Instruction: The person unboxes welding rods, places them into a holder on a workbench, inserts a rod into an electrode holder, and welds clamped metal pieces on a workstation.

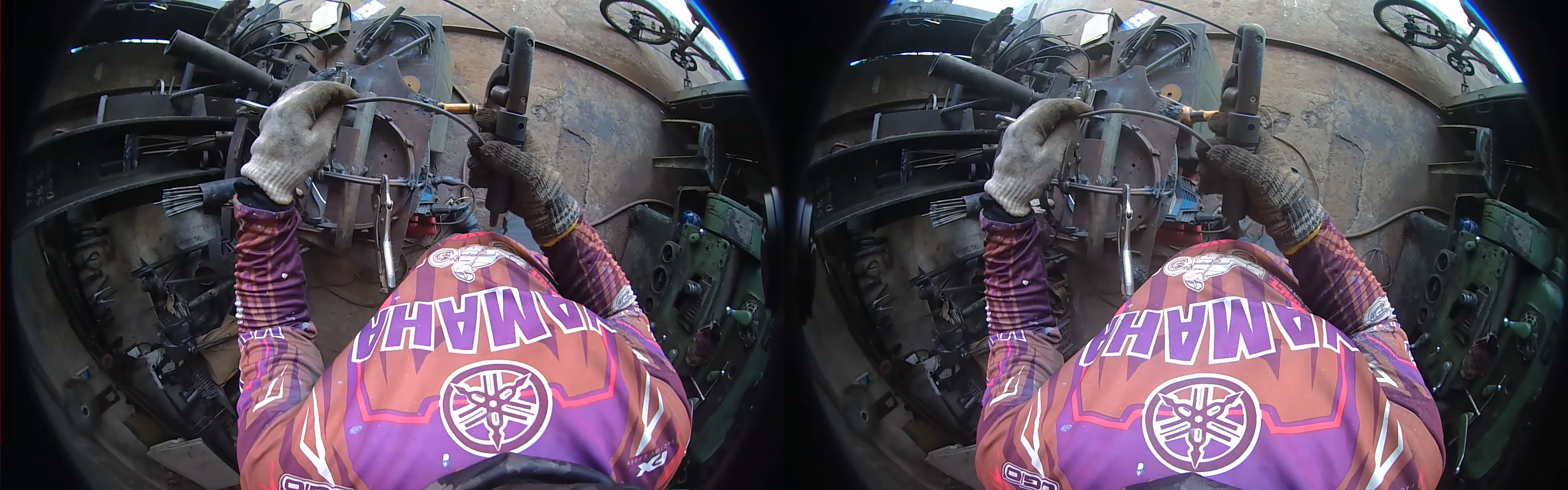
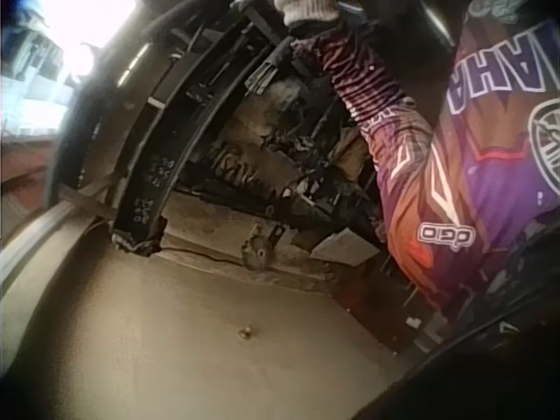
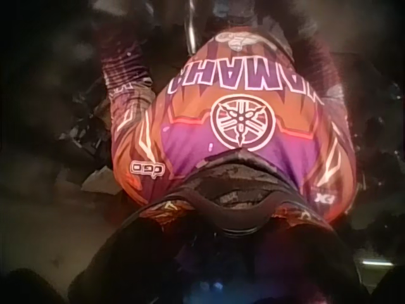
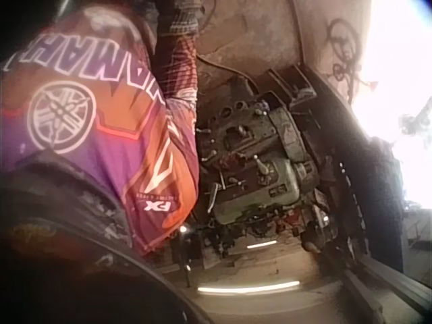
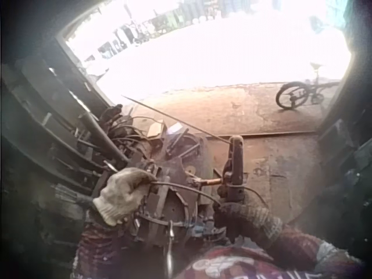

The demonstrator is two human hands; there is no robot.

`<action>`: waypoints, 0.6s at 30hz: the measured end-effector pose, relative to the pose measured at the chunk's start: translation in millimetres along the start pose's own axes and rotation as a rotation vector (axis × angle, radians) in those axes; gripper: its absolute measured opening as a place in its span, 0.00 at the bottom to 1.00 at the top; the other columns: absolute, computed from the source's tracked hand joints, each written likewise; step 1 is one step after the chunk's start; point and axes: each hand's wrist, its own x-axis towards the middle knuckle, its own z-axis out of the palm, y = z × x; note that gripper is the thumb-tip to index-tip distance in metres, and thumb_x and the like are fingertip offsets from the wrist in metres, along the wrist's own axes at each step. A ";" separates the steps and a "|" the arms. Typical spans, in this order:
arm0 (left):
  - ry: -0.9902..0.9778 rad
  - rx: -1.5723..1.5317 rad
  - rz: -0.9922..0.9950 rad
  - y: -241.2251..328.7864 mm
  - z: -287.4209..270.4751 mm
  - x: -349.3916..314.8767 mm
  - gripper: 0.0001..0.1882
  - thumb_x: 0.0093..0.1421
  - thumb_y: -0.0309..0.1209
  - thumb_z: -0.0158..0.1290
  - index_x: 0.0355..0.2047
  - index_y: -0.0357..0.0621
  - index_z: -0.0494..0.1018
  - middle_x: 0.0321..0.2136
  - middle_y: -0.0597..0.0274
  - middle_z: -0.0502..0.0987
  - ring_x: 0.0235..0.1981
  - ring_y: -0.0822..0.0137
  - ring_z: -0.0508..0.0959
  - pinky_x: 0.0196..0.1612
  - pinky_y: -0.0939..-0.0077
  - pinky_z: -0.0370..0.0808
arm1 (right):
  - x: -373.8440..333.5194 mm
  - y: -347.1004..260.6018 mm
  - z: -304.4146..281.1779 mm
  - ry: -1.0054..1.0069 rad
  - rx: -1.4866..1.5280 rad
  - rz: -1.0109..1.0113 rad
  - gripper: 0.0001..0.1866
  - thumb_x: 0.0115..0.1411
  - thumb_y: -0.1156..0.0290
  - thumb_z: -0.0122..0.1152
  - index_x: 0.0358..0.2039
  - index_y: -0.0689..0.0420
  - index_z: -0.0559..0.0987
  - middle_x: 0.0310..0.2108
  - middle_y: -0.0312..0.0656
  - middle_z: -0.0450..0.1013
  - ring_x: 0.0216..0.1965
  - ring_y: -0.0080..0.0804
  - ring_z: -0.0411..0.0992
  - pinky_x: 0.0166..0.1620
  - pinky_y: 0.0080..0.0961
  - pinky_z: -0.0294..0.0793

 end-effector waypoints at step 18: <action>0.027 0.769 0.587 42.5 111.4 13.1 0.08 0.57 0.32 0.57 0.37 0.50 0.79 0.32 0.64 0.81 0.36 0.62 0.84 0.37 0.65 0.80 | -16.4 15.8 -53.6 0.080 -0.071 -0.084 0.30 0.61 0.70 0.70 0.61 0.56 0.67 0.51 0.44 0.74 0.48 0.38 0.76 0.45 0.37 0.82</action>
